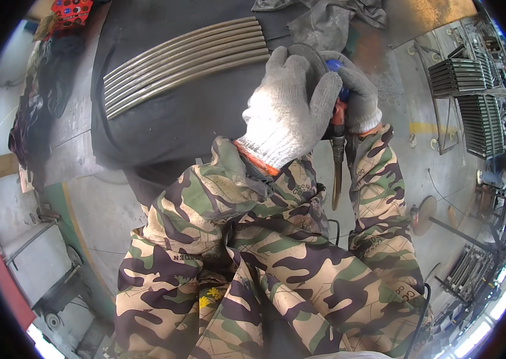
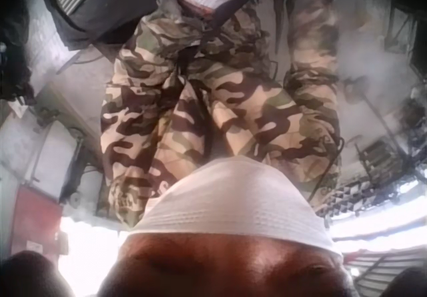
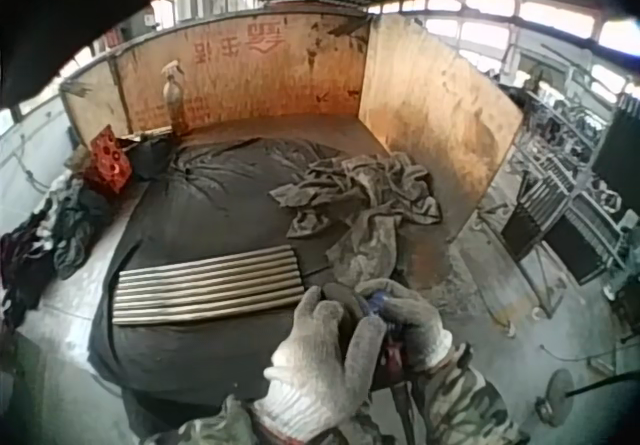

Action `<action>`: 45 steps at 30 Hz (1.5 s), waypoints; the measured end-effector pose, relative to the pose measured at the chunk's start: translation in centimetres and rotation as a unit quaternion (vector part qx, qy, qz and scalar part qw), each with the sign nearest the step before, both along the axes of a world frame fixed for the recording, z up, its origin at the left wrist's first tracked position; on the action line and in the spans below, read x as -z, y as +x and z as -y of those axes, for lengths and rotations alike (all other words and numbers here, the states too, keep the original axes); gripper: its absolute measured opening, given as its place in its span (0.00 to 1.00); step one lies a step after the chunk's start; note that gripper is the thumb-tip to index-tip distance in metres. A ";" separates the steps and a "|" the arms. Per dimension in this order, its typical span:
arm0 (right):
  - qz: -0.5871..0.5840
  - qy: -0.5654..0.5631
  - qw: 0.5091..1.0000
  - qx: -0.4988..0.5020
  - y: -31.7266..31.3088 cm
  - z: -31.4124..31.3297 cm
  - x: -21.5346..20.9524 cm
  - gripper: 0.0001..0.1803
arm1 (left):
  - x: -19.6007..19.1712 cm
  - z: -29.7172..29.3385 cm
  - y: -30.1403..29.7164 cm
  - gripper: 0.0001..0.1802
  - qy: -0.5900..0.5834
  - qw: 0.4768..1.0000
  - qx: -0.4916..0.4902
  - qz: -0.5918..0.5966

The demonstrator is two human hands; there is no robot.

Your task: Sanding and wiping curved metal rods at a workbench in a fabrication shop.

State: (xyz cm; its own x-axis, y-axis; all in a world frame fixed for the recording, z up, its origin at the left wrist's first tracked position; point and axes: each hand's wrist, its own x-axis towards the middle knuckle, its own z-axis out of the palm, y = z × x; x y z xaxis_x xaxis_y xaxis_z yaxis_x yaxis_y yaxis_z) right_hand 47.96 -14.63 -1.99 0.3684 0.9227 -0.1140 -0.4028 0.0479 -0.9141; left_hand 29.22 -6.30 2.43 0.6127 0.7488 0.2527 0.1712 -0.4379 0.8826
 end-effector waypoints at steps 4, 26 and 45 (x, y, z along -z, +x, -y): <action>0.000 0.011 1.000 -0.001 0.2 0.0 0.3 0.24 | 0.3 0.2 0.5 0.15 0.028 0.999 0.000 0.023; 0.045 0.000 0.999 0.000 0.7 -0.2 1.6 0.26 | 0.8 1.3 1.2 0.12 0.016 0.995 -0.068 0.078; 0.029 -0.001 0.999 0.015 0.3 0.2 1.2 0.26 | 2.8 -0.1 0.0 0.15 -0.046 0.989 -0.019 0.138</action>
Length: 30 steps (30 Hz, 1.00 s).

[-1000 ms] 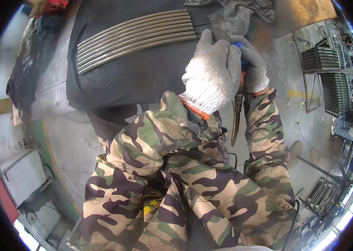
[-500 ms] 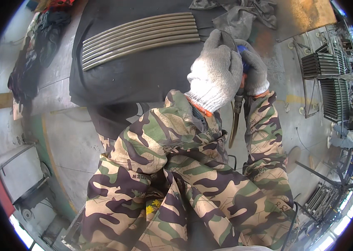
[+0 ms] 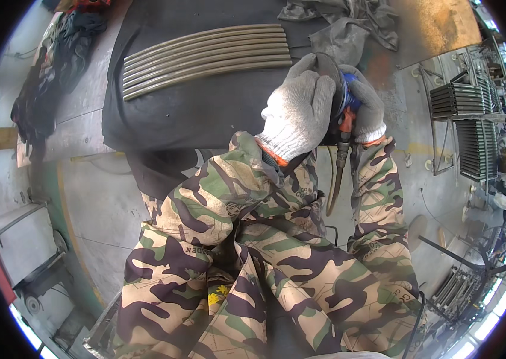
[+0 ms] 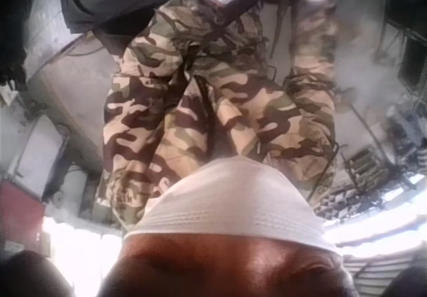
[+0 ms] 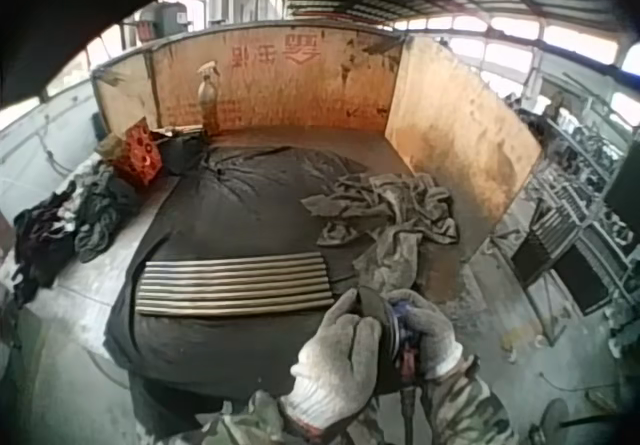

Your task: Sanding and wiping curved metal rods at a workbench in a fabrication shop.

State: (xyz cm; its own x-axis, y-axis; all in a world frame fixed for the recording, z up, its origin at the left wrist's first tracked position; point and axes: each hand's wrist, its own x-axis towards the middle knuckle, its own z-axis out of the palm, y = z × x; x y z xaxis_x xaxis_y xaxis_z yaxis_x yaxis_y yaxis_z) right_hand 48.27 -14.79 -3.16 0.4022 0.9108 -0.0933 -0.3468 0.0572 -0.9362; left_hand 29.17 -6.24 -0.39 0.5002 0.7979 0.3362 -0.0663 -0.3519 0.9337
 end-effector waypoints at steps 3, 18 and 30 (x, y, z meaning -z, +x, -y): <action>-0.006 -0.010 1.000 0.015 -0.2 -0.2 -0.4 0.27 | -1.0 -0.2 -0.3 0.17 0.010 0.998 0.024 -0.052; 0.039 -0.007 0.999 -0.005 2.0 3.8 0.9 0.32 | 1.8 -2.1 -8.0 0.25 0.112 0.988 0.011 -0.110; 0.592 0.001 0.803 0.072 18.9 14.4 7.8 0.19 | 6.3 -7.4 -12.9 0.17 0.137 0.954 -0.145 -0.225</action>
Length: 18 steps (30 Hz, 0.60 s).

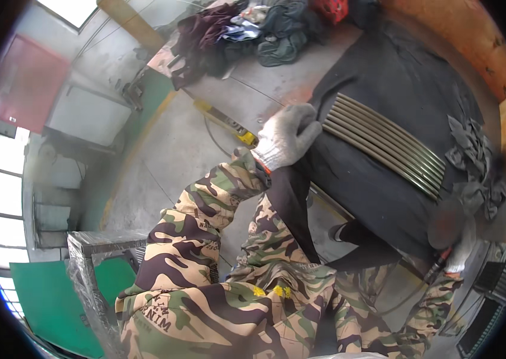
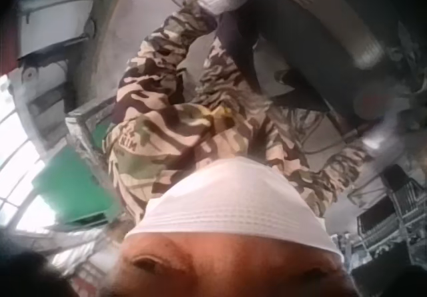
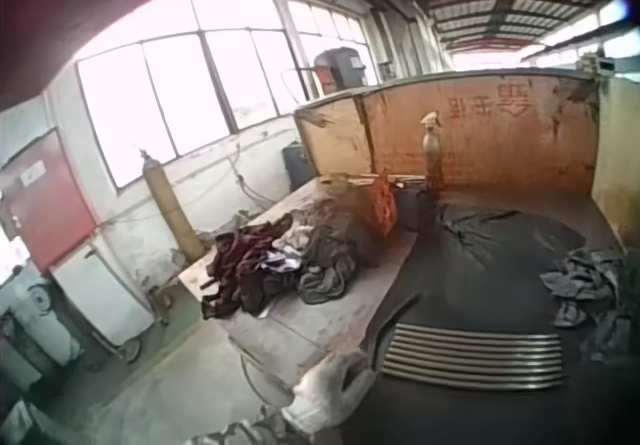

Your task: Sanding and wiping curved metal rods at a workbench in a fabrication shop.

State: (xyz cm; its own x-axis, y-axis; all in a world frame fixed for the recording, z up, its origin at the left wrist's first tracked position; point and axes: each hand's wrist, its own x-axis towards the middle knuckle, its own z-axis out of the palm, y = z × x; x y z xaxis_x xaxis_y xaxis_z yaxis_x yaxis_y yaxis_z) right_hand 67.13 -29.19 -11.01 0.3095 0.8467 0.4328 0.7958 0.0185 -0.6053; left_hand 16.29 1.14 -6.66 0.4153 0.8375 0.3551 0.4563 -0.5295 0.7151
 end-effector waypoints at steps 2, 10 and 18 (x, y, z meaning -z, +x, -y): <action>-0.073 -0.006 0.997 0.006 0.4 0.8 1.1 0.17 | 0.4 -1.1 -1.2 0.19 -0.081 0.984 -0.148 -0.059; -0.103 -0.040 0.982 0.156 4.6 3.6 2.9 0.17 | 3.5 -13.4 -11.1 0.26 0.179 0.890 -0.254 -0.334; 0.349 -0.086 0.927 0.105 1.4 5.5 -1.5 0.23 | 6.5 -8.0 -14.0 0.17 0.166 0.947 -0.070 -0.267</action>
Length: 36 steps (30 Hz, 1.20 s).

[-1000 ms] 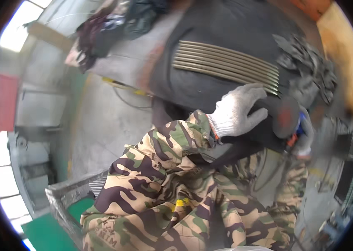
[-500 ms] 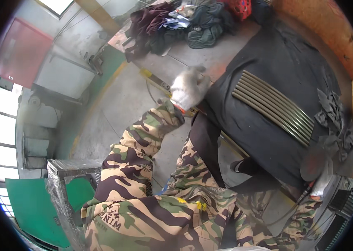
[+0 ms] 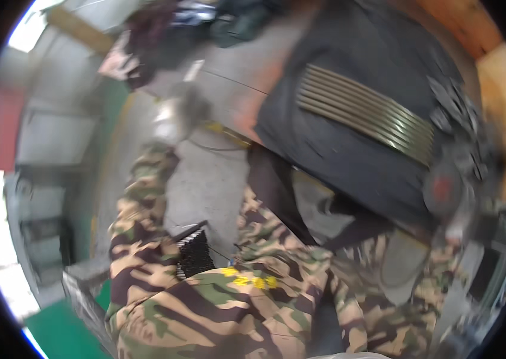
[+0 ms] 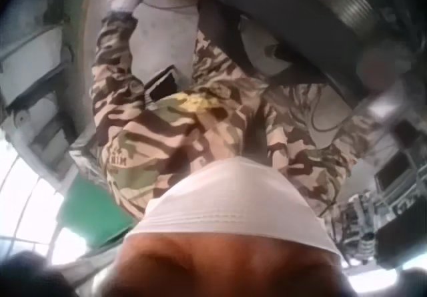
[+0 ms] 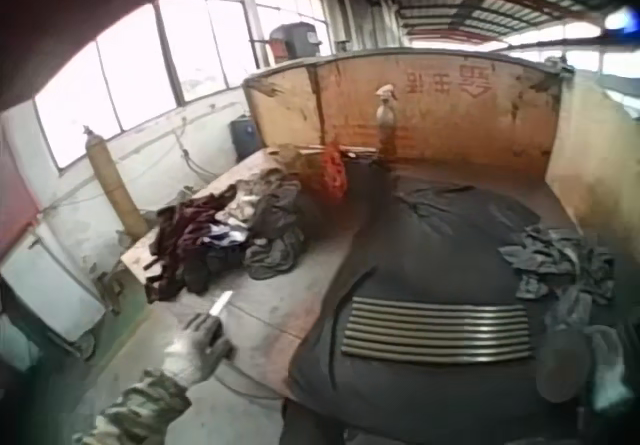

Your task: Sanding and wiping curved metal rods at a workbench in a fabrication shop.

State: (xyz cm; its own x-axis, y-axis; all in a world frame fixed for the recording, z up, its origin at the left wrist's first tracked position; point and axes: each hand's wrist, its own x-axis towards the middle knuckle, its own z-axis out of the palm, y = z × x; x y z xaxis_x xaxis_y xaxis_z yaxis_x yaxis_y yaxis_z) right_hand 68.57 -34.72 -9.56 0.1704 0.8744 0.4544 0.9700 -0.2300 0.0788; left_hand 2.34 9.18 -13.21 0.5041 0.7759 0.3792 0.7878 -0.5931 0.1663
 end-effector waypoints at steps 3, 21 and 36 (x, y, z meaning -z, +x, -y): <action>-0.043 -0.003 0.998 0.050 -2.0 -1.9 -0.8 0.23 | 0.7 1.8 -2.6 0.25 -0.046 0.994 0.040 0.092; -0.551 0.260 0.792 0.040 -16.3 -0.2 -5.8 0.09 | -2.0 14.7 8.8 0.16 -0.276 0.761 0.024 0.587; -0.246 -0.011 0.969 -0.036 -21.6 0.6 -4.8 0.11 | -7.0 25.2 32.9 0.07 -0.447 0.735 0.448 0.244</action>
State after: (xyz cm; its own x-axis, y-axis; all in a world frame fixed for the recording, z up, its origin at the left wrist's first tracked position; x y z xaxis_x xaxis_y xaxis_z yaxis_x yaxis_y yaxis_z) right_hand 47.00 -35.33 -4.79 0.2990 0.9009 0.3146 0.9052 -0.1634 -0.3923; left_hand 35.24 -15.97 -6.18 0.9380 0.2640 0.2246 -0.1346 -0.3197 0.9379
